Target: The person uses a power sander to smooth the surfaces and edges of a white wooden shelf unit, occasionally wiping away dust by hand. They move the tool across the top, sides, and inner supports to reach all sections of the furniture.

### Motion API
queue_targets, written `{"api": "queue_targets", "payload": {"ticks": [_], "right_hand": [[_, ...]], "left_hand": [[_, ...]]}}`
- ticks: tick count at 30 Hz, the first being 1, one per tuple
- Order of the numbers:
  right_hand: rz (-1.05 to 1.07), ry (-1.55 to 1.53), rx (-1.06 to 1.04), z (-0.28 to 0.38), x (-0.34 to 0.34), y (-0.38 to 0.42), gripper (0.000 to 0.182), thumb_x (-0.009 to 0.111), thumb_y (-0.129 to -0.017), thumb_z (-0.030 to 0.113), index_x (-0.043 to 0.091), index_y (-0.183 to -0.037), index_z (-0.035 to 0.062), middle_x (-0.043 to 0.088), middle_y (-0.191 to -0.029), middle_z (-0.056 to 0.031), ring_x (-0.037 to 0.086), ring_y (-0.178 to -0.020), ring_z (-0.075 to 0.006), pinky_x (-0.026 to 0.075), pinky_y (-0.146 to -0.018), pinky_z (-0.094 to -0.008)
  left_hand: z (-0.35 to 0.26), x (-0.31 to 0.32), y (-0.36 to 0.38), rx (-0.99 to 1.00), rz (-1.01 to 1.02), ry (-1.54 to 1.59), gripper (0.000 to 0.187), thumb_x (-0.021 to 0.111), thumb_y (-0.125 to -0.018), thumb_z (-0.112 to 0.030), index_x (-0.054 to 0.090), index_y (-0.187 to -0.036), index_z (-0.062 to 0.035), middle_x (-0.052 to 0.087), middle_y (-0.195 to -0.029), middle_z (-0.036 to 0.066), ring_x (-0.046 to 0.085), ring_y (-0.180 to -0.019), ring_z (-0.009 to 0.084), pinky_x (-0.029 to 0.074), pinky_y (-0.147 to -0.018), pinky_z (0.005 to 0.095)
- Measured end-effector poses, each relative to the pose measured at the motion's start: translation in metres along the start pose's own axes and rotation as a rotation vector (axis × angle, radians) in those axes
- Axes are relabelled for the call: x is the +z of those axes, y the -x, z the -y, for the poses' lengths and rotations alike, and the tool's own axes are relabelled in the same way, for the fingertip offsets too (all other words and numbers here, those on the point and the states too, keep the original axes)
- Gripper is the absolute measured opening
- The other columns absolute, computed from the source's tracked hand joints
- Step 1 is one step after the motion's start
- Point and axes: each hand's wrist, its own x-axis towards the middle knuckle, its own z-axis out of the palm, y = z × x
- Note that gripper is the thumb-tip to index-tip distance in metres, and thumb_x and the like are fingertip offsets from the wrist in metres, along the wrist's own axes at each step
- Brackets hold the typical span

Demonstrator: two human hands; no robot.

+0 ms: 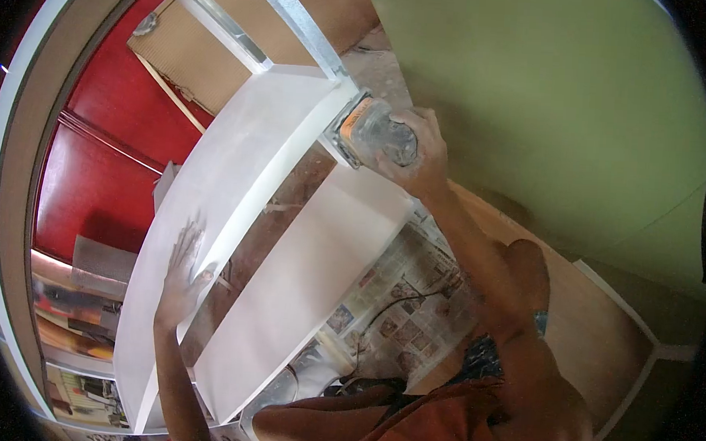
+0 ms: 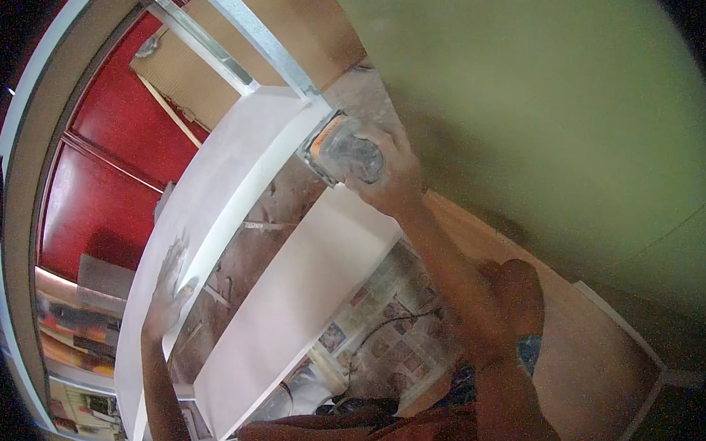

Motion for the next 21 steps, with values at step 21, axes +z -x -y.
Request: {"api": "queue_targets", "payload": {"ticks": [21], "right_hand": [[-0.023, -0.050, 0.102, 0.002, 0.007, -0.003, 0.066, 0.091, -0.065, 0.017, 0.065, -0.125, 0.0119, 0.064, -0.119, -0.0186, 0.065, -0.112, -0.0408, 0.056, -0.095, -0.0474]], "left_hand": [[-0.007, -0.004, -0.001, -0.033, 0.007, 0.019, 0.073, 0.061, -0.095, -0.012, 0.035, -0.163, -0.0013, 0.032, -0.172, 0.015, 0.019, -0.163, 0.0337, 0.012, -0.133, 0.0462]]}}
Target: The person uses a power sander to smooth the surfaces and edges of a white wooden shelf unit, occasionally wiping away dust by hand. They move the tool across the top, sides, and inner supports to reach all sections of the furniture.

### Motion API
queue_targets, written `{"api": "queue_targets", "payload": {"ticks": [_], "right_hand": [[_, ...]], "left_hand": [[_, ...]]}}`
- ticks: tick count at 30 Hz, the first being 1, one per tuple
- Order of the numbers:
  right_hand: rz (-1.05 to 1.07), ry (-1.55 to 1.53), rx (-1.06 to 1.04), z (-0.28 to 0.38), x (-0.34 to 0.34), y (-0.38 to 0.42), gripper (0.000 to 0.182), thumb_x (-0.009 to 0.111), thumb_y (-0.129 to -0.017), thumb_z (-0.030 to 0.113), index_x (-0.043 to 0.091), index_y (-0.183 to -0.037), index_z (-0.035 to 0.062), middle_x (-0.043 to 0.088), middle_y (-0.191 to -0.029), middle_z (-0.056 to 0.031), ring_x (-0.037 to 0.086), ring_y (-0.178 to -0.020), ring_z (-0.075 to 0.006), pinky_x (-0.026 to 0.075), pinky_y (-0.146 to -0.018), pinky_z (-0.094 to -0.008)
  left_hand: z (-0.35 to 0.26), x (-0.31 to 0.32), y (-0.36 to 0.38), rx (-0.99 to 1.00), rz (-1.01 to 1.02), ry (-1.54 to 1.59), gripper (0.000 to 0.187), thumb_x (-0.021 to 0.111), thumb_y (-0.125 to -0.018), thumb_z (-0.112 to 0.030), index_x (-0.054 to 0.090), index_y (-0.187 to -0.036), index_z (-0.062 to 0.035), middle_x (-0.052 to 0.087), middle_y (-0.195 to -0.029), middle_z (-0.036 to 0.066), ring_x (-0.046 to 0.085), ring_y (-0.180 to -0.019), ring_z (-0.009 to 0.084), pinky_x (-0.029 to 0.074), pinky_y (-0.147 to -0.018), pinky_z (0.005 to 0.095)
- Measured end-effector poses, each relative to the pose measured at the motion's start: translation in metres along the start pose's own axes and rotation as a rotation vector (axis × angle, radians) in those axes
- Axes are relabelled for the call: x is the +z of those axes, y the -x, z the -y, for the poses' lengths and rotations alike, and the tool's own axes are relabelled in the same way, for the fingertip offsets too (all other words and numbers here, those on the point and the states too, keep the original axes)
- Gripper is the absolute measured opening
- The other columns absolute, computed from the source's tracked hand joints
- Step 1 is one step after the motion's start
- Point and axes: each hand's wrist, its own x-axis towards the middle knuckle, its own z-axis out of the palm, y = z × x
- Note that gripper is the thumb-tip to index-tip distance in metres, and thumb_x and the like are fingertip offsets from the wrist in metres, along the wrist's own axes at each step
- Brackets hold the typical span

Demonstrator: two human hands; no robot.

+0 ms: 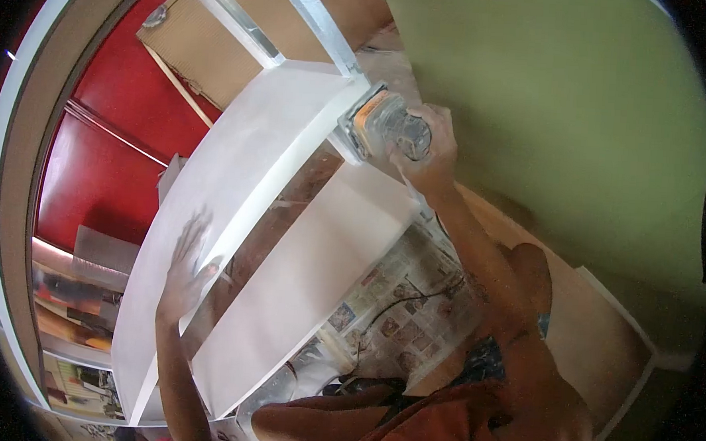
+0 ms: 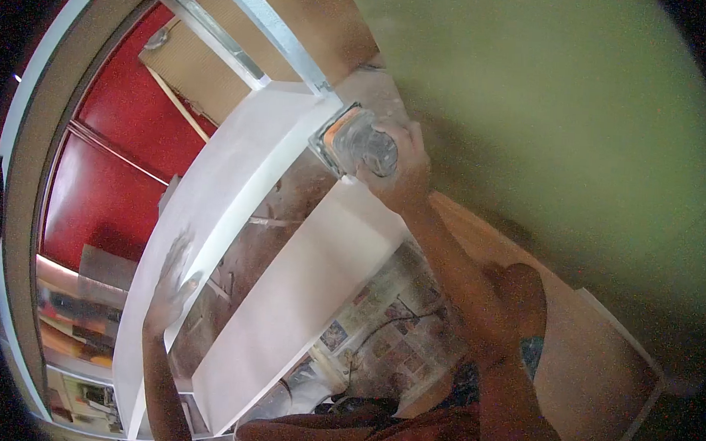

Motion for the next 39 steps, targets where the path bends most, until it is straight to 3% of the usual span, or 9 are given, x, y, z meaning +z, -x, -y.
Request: {"api": "queue_targets", "payload": {"ticks": [2, 11, 14, 19, 24, 32, 33, 36, 39], "right_hand": [[-0.118, 0.029, -0.131, 0.010, 0.010, -0.007, 0.066, 0.091, -0.066, 0.016, 0.065, -0.127, 0.0111, 0.064, -0.118, -0.0191, 0.066, -0.110, -0.0409, 0.056, -0.094, -0.0475], [0.038, -0.072, -0.208, 0.100, 0.044, 0.020, 0.068, 0.090, -0.070, 0.019, 0.064, -0.132, 0.0114, 0.062, -0.123, -0.0224, 0.065, -0.112, -0.0441, 0.057, -0.093, -0.0490], [0.049, -0.013, -0.271, 0.075, 0.049, 0.024, 0.060, 0.080, -0.082, 0.017, 0.061, -0.138, 0.0082, 0.061, -0.129, -0.0217, 0.064, -0.119, -0.0416, 0.055, -0.099, -0.0482], [-0.071, -0.016, -0.251, 0.052, 0.053, 0.022, 0.064, 0.083, -0.081, 0.024, 0.060, -0.138, 0.0053, 0.060, -0.131, -0.0215, 0.063, -0.120, -0.0407, 0.052, -0.101, -0.0498], [-0.098, -0.058, -0.198, 0.053, 0.065, 0.020, 0.070, 0.086, -0.081, 0.032, 0.059, -0.139, 0.0024, 0.060, -0.133, -0.0214, 0.062, -0.121, -0.0397, 0.050, -0.103, -0.0514], [-0.155, -0.215, -0.038, 0.092, 0.079, 0.062, 0.082, 0.091, -0.080, 0.044, 0.056, -0.139, -0.0021, 0.059, -0.137, -0.0211, 0.061, -0.123, -0.0383, 0.047, -0.107, -0.0540], [-0.178, -0.052, -0.179, 0.108, 0.092, 0.083, 0.054, 0.061, -0.095, 0.015, 0.053, -0.145, -0.0035, 0.057, -0.137, -0.0184, 0.055, -0.131, -0.0341, 0.044, -0.112, -0.0510], [-0.078, -0.066, -0.193, 0.186, 0.095, 0.095, 0.057, 0.069, -0.092, 0.016, 0.053, -0.144, -0.0022, 0.054, -0.139, -0.0223, 0.053, -0.130, -0.0401, 0.042, -0.112, -0.0544], [-0.073, -0.072, -0.241, 0.187, 0.095, 0.095, 0.056, 0.073, -0.100, 0.030, 0.055, -0.141, -0.0039, 0.056, -0.134, -0.0236, 0.055, -0.125, -0.0393, 0.045, -0.106, -0.0524]], "left_hand": [[-0.005, -0.001, 0.000, 0.020, 0.004, -0.009, 0.073, 0.061, -0.096, -0.013, 0.035, -0.163, -0.0023, 0.032, -0.172, 0.015, 0.019, -0.162, 0.0331, 0.012, -0.133, 0.0459], [0.011, 0.004, -0.001, 0.051, -0.044, 0.062, 0.075, 0.066, -0.096, -0.025, 0.038, -0.162, -0.0032, 0.035, -0.170, 0.014, 0.021, -0.162, 0.0335, 0.014, -0.132, 0.0456], [0.015, 0.003, 0.000, 0.059, -0.036, 0.060, 0.074, 0.068, -0.096, -0.032, 0.042, -0.160, -0.0043, 0.038, -0.169, 0.014, 0.024, -0.160, 0.0344, 0.017, -0.132, 0.0469], [0.013, 0.004, 0.006, 0.102, -0.126, 0.132, 0.072, 0.068, -0.099, -0.049, 0.046, -0.160, -0.0187, 0.037, -0.170, 0.012, 0.029, -0.157, 0.0372, 0.023, -0.130, 0.0526], [0.027, 0.019, 0.010, 0.161, -0.184, 0.071, 0.075, 0.060, -0.101, -0.060, 0.043, -0.161, -0.0188, 0.035, -0.170, 0.011, 0.024, -0.159, 0.0389, 0.017, -0.131, 0.0532], [0.022, 0.016, 0.015, 0.101, -0.248, 0.108, 0.092, 0.080, -0.085, -0.052, 0.044, -0.160, -0.0131, 0.043, -0.164, 0.015, 0.035, -0.153, 0.0403, 0.026, -0.129, 0.0500], [0.027, 0.019, 0.015, 0.112, -0.261, 0.134, 0.086, 0.078, -0.088, -0.050, 0.047, -0.158, -0.0110, 0.045, -0.163, 0.016, 0.038, -0.152, 0.0407, 0.029, -0.128, 0.0484], [0.046, 0.018, 0.024, 0.106, -0.300, 0.326, 0.066, 0.069, -0.098, -0.044, 0.055, -0.150, -0.0070, 0.051, -0.158, 0.019, 0.047, -0.146, 0.0396, 0.036, -0.124, 0.0443], [0.032, 0.018, 0.057, -0.147, -0.383, 0.038, 0.053, 0.061, -0.102, -0.044, 0.062, -0.145, -0.0117, 0.058, -0.152, 0.013, 0.055, -0.139, 0.0333, 0.043, -0.119, 0.0431]]}}
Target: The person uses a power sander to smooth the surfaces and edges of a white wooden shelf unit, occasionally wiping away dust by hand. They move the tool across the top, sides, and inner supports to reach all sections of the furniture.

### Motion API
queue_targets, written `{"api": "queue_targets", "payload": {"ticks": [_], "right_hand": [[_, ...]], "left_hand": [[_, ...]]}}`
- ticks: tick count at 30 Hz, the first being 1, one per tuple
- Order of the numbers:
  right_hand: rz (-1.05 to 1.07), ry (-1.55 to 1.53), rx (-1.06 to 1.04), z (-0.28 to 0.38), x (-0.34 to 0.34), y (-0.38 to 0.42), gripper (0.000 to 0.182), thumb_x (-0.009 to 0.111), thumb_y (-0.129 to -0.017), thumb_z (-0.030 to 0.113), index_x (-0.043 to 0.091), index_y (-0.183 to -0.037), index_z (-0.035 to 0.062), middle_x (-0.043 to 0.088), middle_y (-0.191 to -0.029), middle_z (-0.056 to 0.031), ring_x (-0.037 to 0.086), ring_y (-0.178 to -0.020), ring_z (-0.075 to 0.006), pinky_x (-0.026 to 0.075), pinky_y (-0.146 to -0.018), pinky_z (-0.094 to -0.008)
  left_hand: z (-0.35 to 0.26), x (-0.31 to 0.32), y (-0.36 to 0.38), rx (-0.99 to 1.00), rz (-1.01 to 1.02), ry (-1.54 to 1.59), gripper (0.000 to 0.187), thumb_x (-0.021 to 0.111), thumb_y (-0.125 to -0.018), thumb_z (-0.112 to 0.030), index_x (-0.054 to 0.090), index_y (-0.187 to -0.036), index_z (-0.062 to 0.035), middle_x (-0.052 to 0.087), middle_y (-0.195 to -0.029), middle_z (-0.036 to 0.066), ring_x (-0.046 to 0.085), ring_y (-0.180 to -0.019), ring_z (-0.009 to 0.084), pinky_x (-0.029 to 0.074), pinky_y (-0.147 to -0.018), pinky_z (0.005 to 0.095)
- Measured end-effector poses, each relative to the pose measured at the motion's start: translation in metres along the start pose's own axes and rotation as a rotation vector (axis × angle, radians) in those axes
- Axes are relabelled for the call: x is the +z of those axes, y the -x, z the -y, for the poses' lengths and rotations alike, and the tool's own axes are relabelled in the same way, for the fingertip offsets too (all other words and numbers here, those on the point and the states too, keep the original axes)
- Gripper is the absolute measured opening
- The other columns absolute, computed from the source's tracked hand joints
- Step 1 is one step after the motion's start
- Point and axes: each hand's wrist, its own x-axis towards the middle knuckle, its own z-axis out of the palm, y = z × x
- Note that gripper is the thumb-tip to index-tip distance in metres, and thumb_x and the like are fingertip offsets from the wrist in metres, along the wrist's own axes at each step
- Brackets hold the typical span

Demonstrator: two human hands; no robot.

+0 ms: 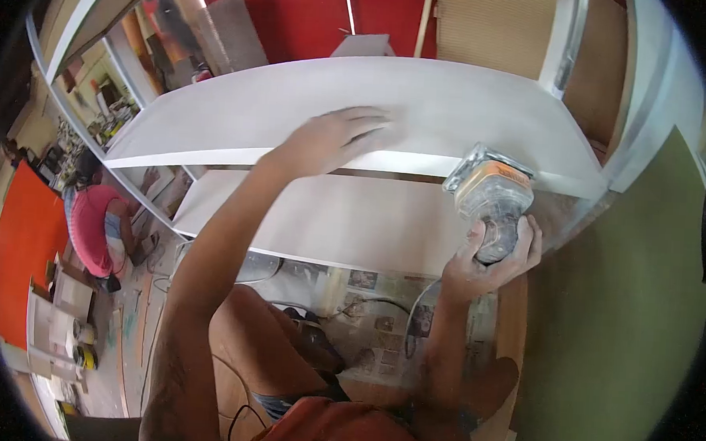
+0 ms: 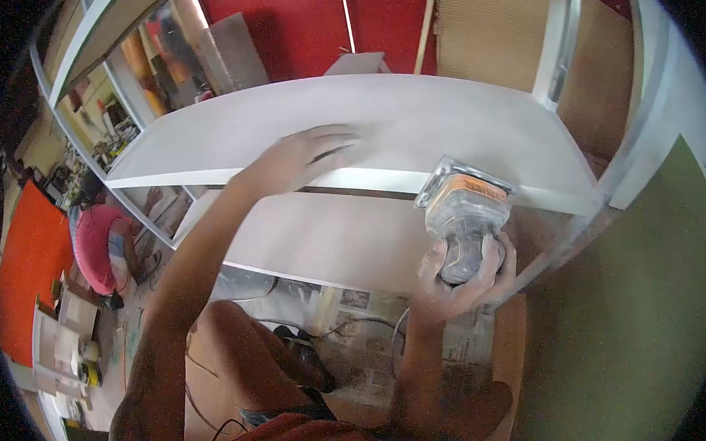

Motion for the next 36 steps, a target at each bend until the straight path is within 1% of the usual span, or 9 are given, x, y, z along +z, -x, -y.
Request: {"api": "queue_targets", "payload": {"ticks": [4, 6, 7, 10, 16, 24, 29, 31, 36], "right_hand": [[-0.054, 0.129, 0.069, -0.023, -0.010, -0.017, 0.052, 0.073, -0.100, 0.027, 0.057, -0.138, -0.0039, 0.057, -0.132, -0.0218, 0.056, -0.124, -0.0380, 0.045, -0.106, -0.0503], [-0.129, 0.053, 0.389, -0.022, -0.012, -0.031, 0.053, 0.076, -0.097, 0.025, 0.056, -0.137, -0.0023, 0.055, -0.137, -0.0205, 0.052, -0.131, -0.0412, 0.042, -0.112, -0.0555], [-0.130, 0.064, 0.385, -0.021, -0.010, -0.031, 0.053, 0.076, -0.097, 0.025, 0.056, -0.137, -0.0023, 0.055, -0.137, -0.0205, 0.052, -0.131, -0.0412, 0.042, -0.112, -0.0555], [-0.154, 0.050, 0.409, -0.004, -0.002, -0.022, 0.049, 0.074, -0.099, 0.020, 0.057, -0.139, -0.0033, 0.057, -0.132, -0.0181, 0.055, -0.127, -0.0333, 0.046, -0.106, -0.0466], [0.042, -0.180, 0.139, 0.063, 0.027, 0.046, 0.056, 0.088, -0.081, 0.015, 0.063, -0.130, 0.0085, 0.049, -0.141, -0.0181, 0.052, -0.129, -0.0412, 0.050, -0.103, -0.0535], [0.185, -0.240, -0.150, 0.061, 0.035, 0.071, 0.056, 0.095, -0.072, 0.021, 0.072, -0.123, 0.0184, 0.050, -0.141, -0.0165, 0.050, -0.129, -0.0376, 0.048, -0.101, -0.0503], [0.111, -0.142, -0.034, 0.002, 0.006, 0.036, 0.049, 0.085, -0.084, 0.021, 0.064, -0.127, 0.0127, 0.046, -0.141, -0.0189, 0.052, -0.130, -0.0389, 0.057, -0.093, -0.0489], [-0.063, -0.108, 0.019, -0.021, 0.007, 0.020, 0.052, 0.081, -0.089, 0.022, 0.059, -0.135, 0.0073, 0.048, -0.140, -0.0203, 0.055, -0.126, -0.0375, 0.054, -0.097, -0.0494], [-0.159, 0.117, 0.284, -0.070, -0.019, -0.019, 0.049, 0.075, -0.096, 0.021, 0.058, -0.135, -0.0026, 0.057, -0.131, -0.0190, 0.057, -0.120, -0.0309, 0.048, -0.104, -0.0438]], "left_hand": [[0.012, -0.013, 0.066, -0.112, -0.177, -0.309, 0.058, 0.076, -0.092, -0.042, 0.065, -0.143, -0.0166, 0.064, -0.147, 0.006, 0.061, -0.134, 0.0281, 0.048, -0.114, 0.0422], [0.027, -0.014, 0.088, -0.152, -0.221, -0.321, 0.061, 0.081, -0.086, -0.040, 0.066, -0.141, -0.0176, 0.065, -0.146, 0.005, 0.062, -0.133, 0.0275, 0.050, -0.112, 0.0420], [0.034, -0.010, 0.094, -0.182, -0.310, -0.388, 0.063, 0.084, -0.081, -0.038, 0.069, -0.138, -0.0180, 0.067, -0.144, 0.004, 0.063, -0.132, 0.0272, 0.050, -0.112, 0.0424], [0.046, 0.002, 0.095, -0.212, -0.433, -0.458, 0.065, 0.089, -0.072, -0.035, 0.073, -0.133, -0.0180, 0.070, -0.138, 0.003, 0.065, -0.129, 0.0270, 0.051, -0.110, 0.0429], [0.052, 0.008, 0.098, -0.186, -0.489, -0.483, 0.067, 0.090, -0.066, -0.032, 0.075, -0.130, -0.0176, 0.073, -0.135, 0.004, 0.067, -0.126, 0.0282, 0.053, -0.108, 0.0419], [0.040, 0.003, 0.107, -0.202, -0.432, -0.465, 0.072, 0.092, -0.068, -0.024, 0.070, -0.135, -0.0111, 0.069, -0.141, 0.007, 0.063, -0.131, 0.0303, 0.050, -0.111, 0.0429], [0.046, 0.030, 0.114, -0.248, -0.482, -0.559, 0.084, 0.094, -0.065, -0.027, 0.063, -0.142, -0.0129, 0.064, -0.146, 0.004, 0.056, -0.135, 0.0309, 0.041, -0.116, 0.0469], [0.054, 0.039, 0.113, -0.240, -0.579, -0.581, 0.087, 0.096, -0.062, -0.025, 0.061, -0.142, -0.0152, 0.063, -0.144, 0.001, 0.054, -0.134, 0.0294, 0.038, -0.117, 0.0470], [0.069, 0.050, 0.115, -0.235, -0.623, -0.594, 0.091, 0.097, -0.058, -0.021, 0.061, -0.141, -0.0164, 0.063, -0.142, 0.001, 0.054, -0.134, 0.0287, 0.036, -0.116, 0.0476]]}}
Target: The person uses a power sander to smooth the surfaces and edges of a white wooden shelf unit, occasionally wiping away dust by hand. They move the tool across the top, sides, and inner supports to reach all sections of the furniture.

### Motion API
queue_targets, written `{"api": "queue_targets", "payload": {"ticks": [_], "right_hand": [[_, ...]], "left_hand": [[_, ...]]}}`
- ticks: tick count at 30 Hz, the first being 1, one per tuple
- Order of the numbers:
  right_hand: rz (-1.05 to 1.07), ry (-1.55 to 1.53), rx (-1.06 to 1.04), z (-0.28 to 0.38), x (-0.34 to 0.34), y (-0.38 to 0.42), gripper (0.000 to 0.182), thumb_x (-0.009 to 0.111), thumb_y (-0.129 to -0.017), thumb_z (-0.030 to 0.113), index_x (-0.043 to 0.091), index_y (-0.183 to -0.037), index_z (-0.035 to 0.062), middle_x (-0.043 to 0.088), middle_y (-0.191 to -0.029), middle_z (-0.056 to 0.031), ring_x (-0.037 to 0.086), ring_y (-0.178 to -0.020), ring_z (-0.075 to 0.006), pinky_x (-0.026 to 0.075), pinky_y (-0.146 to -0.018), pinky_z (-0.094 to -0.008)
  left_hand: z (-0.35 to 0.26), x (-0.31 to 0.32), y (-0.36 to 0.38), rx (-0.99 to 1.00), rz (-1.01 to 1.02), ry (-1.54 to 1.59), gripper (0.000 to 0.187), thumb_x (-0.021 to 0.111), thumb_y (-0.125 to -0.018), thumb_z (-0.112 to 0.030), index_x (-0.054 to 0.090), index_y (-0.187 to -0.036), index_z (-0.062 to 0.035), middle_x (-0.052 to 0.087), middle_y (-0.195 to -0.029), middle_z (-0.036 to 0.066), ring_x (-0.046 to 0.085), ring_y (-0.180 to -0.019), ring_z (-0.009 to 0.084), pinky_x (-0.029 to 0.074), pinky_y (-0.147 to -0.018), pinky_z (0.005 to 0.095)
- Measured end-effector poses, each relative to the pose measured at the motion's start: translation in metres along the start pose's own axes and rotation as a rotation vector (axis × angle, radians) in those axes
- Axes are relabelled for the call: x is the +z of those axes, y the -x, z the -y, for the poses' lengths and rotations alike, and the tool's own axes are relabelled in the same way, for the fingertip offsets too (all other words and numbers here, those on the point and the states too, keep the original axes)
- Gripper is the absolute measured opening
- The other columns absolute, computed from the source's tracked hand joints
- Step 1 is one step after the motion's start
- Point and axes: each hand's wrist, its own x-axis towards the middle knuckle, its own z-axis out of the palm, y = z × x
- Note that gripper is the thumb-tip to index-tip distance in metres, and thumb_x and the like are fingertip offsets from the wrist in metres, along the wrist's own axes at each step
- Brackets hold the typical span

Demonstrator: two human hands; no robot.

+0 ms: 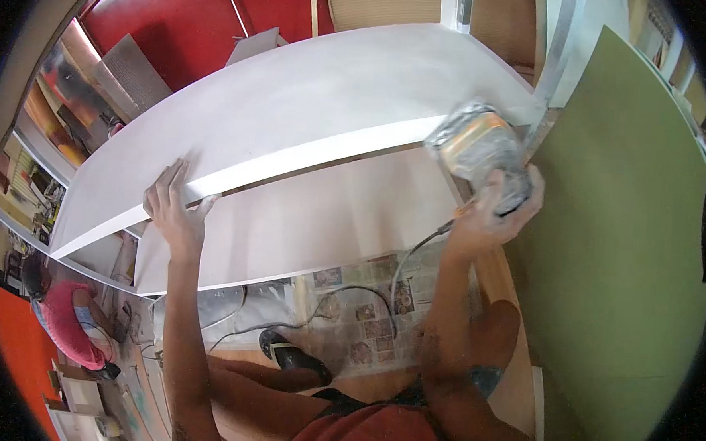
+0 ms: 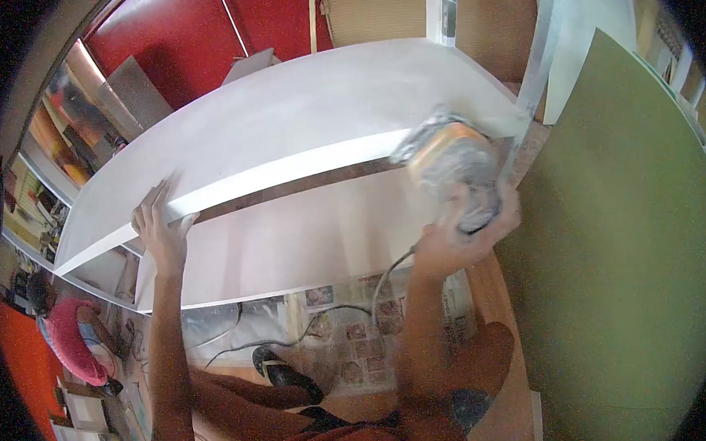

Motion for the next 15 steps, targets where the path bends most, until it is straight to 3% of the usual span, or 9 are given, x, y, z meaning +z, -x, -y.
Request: {"api": "queue_targets", "payload": {"ticks": [6, 9, 11, 15], "right_hand": [[-0.107, -0.123, 0.314, 0.014, 0.003, -0.022, 0.043, 0.070, -0.101, 0.018, 0.057, -0.137, -0.0024, 0.058, -0.133, -0.0165, 0.057, -0.121, -0.0296, 0.047, -0.106, -0.0419], [-0.043, -0.043, 0.247, 0.035, 0.003, 0.009, 0.047, 0.074, -0.098, 0.017, 0.058, -0.137, -0.0017, 0.058, -0.132, -0.0174, 0.057, -0.121, -0.0292, 0.046, -0.107, -0.0423], [0.057, -0.049, -0.017, 0.062, 0.011, 0.036, 0.050, 0.079, -0.094, 0.018, 0.059, -0.136, -0.0002, 0.056, -0.135, -0.0201, 0.055, -0.126, -0.0324, 0.046, -0.108, -0.0462], [0.243, -0.199, -0.330, 0.110, 0.023, 0.076, 0.057, 0.086, -0.085, 0.018, 0.061, -0.135, 0.0085, 0.049, -0.140, -0.0172, 0.050, -0.132, -0.0401, 0.050, -0.104, -0.0500]], "left_hand": [[0.001, 0.007, 0.001, 0.007, -0.057, -0.002, 0.091, 0.097, -0.057, -0.021, 0.061, -0.141, -0.0179, 0.063, -0.141, 0.000, 0.055, -0.132, 0.0291, 0.035, -0.113, 0.0488], [0.003, 0.009, 0.002, 0.010, -0.067, 0.001, 0.091, 0.096, -0.057, -0.024, 0.061, -0.141, -0.0180, 0.063, -0.140, 0.000, 0.055, -0.130, 0.0287, 0.036, -0.112, 0.0486], [0.005, 0.010, 0.000, 0.006, -0.070, 0.003, 0.091, 0.096, -0.057, -0.026, 0.061, -0.140, -0.0179, 0.064, -0.140, 0.000, 0.055, -0.130, 0.0285, 0.036, -0.111, 0.0485], [0.005, 0.009, -0.001, 0.043, -0.097, 0.017, 0.085, 0.089, -0.061, -0.044, 0.064, -0.137, -0.0165, 0.066, -0.137, 0.001, 0.057, -0.128, 0.0286, 0.037, -0.110, 0.0477]]}}
